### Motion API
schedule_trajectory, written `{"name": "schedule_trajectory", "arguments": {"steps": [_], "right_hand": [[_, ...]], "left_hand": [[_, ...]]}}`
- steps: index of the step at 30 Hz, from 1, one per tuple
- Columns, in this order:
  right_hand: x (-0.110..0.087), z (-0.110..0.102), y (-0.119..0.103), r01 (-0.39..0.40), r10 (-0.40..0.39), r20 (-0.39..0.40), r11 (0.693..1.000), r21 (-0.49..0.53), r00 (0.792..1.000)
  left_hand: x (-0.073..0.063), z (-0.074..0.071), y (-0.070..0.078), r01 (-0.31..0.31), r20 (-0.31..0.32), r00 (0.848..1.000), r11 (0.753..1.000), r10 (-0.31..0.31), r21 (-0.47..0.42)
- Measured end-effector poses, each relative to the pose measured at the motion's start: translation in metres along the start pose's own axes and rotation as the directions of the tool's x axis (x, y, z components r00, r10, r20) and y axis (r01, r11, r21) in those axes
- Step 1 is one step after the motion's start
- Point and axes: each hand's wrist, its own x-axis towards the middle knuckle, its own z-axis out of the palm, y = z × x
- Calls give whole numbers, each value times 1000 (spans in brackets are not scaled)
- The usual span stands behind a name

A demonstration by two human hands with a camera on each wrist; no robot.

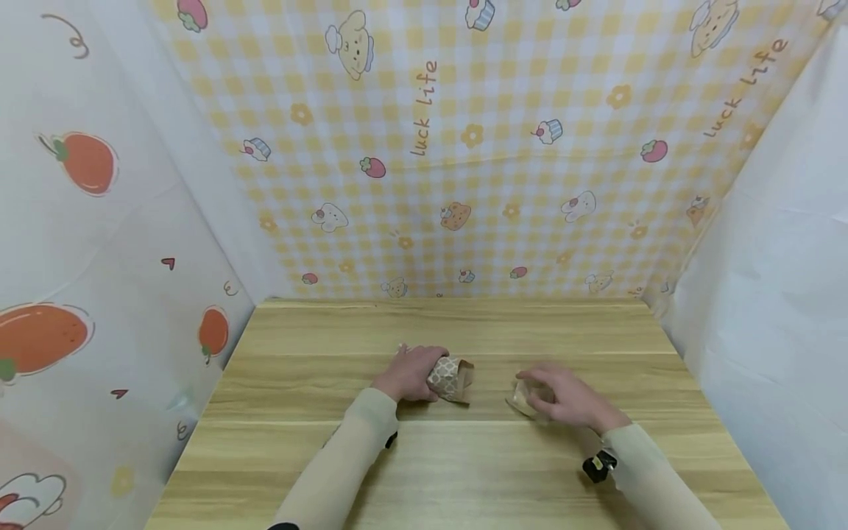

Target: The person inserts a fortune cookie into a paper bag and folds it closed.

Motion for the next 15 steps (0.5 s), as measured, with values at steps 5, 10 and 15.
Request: {"name": "schedule_trajectory", "arguments": {"steps": [5, 10, 15], "right_hand": [[2, 1, 0, 43, -44, 30, 998, 36, 999], [5, 3, 0, 87, -90, 49, 994, 69, 995], [8, 5, -2, 130, -132, 49, 990, 49, 990]], "left_hand": [[-1, 1, 0, -1, -7, 1000, 1000, 1, 6], [-1, 1, 1, -9, -7, 1000, 1000, 9, 12], [-2, 1, 1, -6, -1, 1000, 1000, 6, 11]]}}
